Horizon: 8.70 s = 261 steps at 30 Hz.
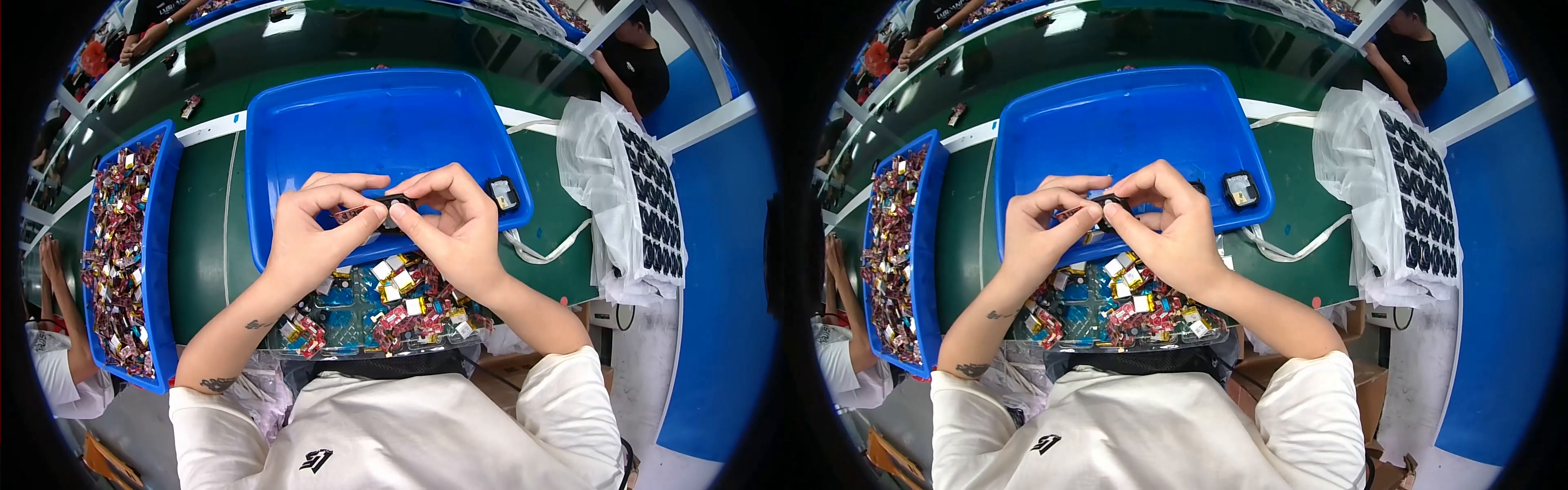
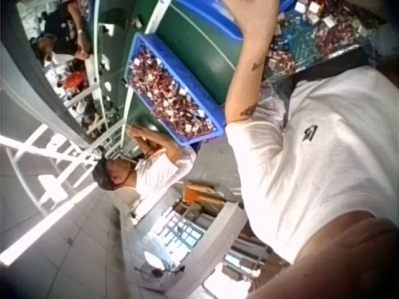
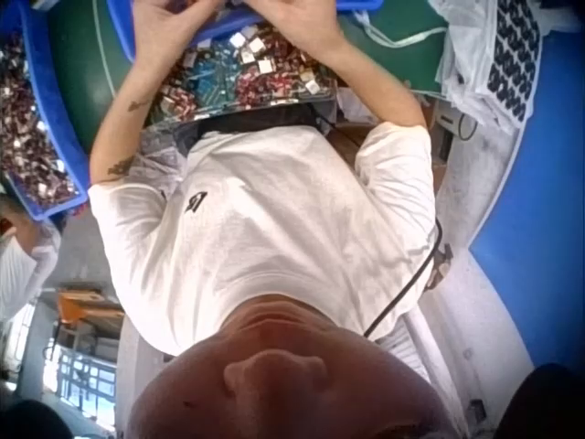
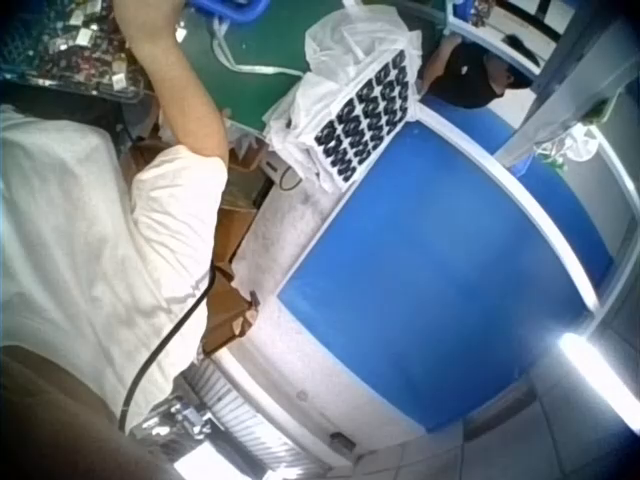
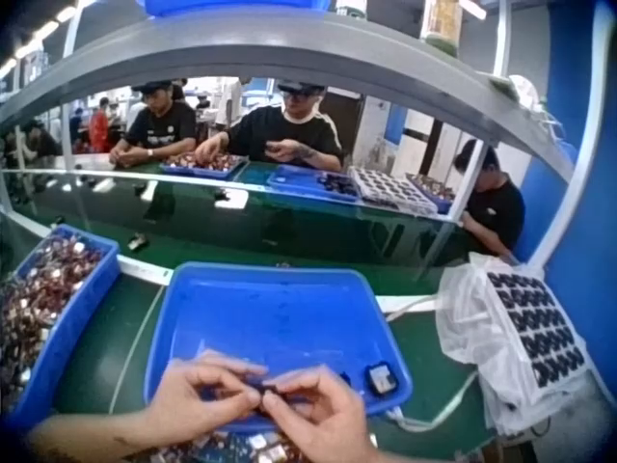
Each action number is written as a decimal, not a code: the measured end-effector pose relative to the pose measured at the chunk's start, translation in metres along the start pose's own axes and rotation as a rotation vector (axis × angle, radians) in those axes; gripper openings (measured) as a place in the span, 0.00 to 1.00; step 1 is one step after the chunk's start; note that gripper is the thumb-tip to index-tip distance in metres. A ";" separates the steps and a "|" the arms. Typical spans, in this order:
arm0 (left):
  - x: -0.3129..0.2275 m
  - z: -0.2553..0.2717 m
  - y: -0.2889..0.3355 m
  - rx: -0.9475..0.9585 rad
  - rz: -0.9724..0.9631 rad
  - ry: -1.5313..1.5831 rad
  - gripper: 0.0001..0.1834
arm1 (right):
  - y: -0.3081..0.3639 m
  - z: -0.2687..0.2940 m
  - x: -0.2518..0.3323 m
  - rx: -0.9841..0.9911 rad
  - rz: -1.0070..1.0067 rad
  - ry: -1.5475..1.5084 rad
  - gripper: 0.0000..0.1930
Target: Assembling small electronic modules in a blue tray on a factory assembly line.
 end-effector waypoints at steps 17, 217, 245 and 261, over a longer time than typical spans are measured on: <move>-0.014 0.002 0.003 -0.072 -0.110 -0.070 0.06 | -0.008 0.016 0.008 -0.094 -0.221 -0.117 0.12; -0.015 -0.008 0.006 0.055 -0.108 -0.093 0.05 | 0.000 0.020 0.001 0.219 -0.265 -0.119 0.04; 0.003 -0.005 0.001 -0.037 0.123 0.299 0.07 | 0.007 0.009 0.016 0.569 -0.113 0.193 0.18; 0.011 0.003 0.000 -0.107 0.244 0.363 0.10 | -0.016 0.085 0.059 0.133 -0.145 1.560 0.23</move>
Point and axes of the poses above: each hand's wrist, its own y-axis away from the middle knuckle, its own z-axis out of the back of the hand, x = y × z, the point moved 4 cm from there along -y, towards the middle knuckle, and after that the axes turned 13 degrees about -y, right-handed, at the moved point
